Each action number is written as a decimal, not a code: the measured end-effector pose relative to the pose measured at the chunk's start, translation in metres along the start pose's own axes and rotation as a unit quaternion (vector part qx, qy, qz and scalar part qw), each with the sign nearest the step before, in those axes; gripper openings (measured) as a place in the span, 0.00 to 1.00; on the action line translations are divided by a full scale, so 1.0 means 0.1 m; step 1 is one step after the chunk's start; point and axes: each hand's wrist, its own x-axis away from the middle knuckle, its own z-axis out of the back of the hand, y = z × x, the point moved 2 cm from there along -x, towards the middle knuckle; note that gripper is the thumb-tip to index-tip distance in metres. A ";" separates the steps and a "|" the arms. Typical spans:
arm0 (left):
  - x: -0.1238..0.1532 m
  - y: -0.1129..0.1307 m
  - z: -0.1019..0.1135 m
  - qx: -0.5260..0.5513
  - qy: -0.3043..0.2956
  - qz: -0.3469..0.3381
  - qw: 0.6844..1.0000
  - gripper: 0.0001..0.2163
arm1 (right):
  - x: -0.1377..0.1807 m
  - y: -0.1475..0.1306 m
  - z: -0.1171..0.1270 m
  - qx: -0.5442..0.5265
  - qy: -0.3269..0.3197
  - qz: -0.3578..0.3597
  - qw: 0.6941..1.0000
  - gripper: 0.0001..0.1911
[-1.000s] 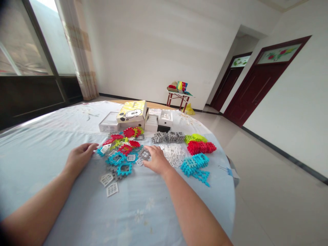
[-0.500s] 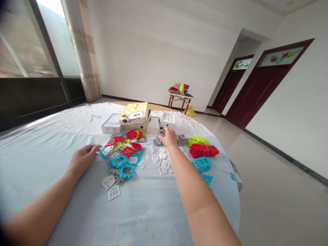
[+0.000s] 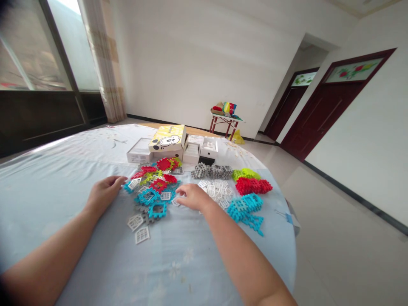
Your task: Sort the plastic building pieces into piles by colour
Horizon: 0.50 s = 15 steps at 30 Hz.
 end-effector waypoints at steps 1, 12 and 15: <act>0.00 0.00 0.00 0.000 -0.001 -0.003 1.000 0.17 | 0.02 -0.03 -0.05 0.021 -0.005 0.007 1.000 0.15; 0.00 -0.01 0.01 0.004 -0.002 -0.010 1.000 0.18 | 0.12 -0.07 -0.15 0.086 0.000 0.006 0.996 0.08; 0.01 0.01 0.01 0.006 0.001 -0.009 1.000 0.18 | 0.18 -0.03 -0.04 0.088 0.034 -0.026 0.995 0.07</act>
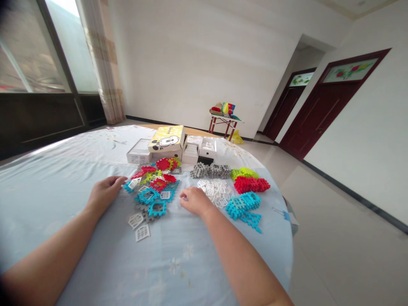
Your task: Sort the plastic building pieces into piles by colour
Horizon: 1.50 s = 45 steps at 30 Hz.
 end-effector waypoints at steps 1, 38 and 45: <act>0.00 0.01 0.00 0.001 0.000 0.001 1.000 0.18 | 0.02 0.04 0.05 0.002 0.020 -0.018 1.000 0.08; 0.04 -0.01 0.00 0.020 0.006 -0.004 1.000 0.18 | 0.09 -0.36 0.31 0.044 0.138 0.069 0.987 0.14; 0.02 -0.03 0.00 0.022 0.008 0.000 1.000 0.18 | 0.12 0.16 0.49 0.043 0.218 -0.024 0.975 0.12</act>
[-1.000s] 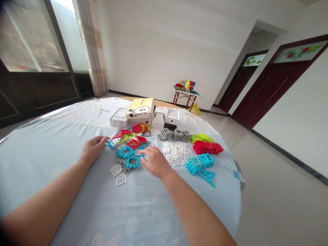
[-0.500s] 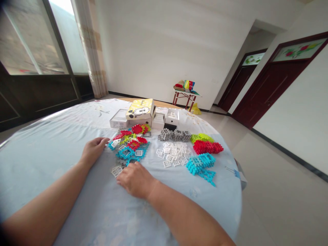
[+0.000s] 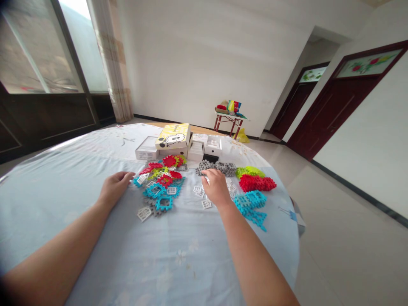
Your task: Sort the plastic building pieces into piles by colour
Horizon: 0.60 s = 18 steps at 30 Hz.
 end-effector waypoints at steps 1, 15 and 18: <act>0.00 0.00 0.00 0.001 0.000 0.000 1.000 0.18 | 0.01 -0.03 -0.01 -0.009 -0.001 0.007 1.000 0.12; 0.01 0.05 0.09 0.070 0.063 0.029 0.995 0.18 | 0.16 -1.27 -0.62 -0.068 -0.201 0.236 0.948 0.13; -0.01 0.00 0.13 0.084 0.089 0.038 0.992 0.18 | 0.15 -1.37 -0.76 -0.039 -0.239 0.242 0.940 0.15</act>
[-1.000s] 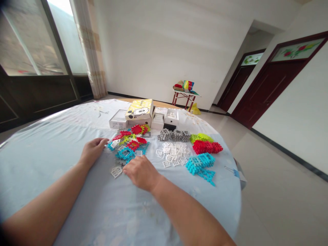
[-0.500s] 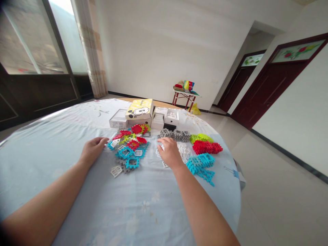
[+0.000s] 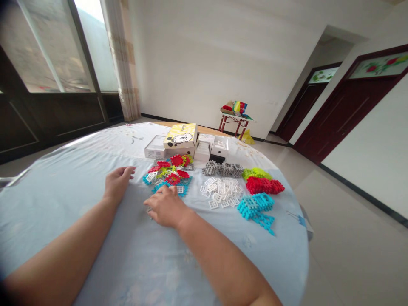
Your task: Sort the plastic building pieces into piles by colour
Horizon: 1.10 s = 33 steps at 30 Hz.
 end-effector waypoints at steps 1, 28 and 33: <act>-0.01 -0.01 0.01 0.004 0.006 0.002 1.000 0.18 | -0.02 -0.01 -0.02 0.009 -0.016 -0.002 1.000 0.15; 0.01 0.03 0.01 -0.033 -0.039 0.010 0.999 0.16 | 0.93 1.25 0.72 -0.007 0.189 -0.340 0.921 0.12; 0.01 0.00 0.01 -0.039 -0.041 0.004 0.998 0.17 | 1.09 1.49 0.68 0.014 0.220 -0.365 0.904 0.15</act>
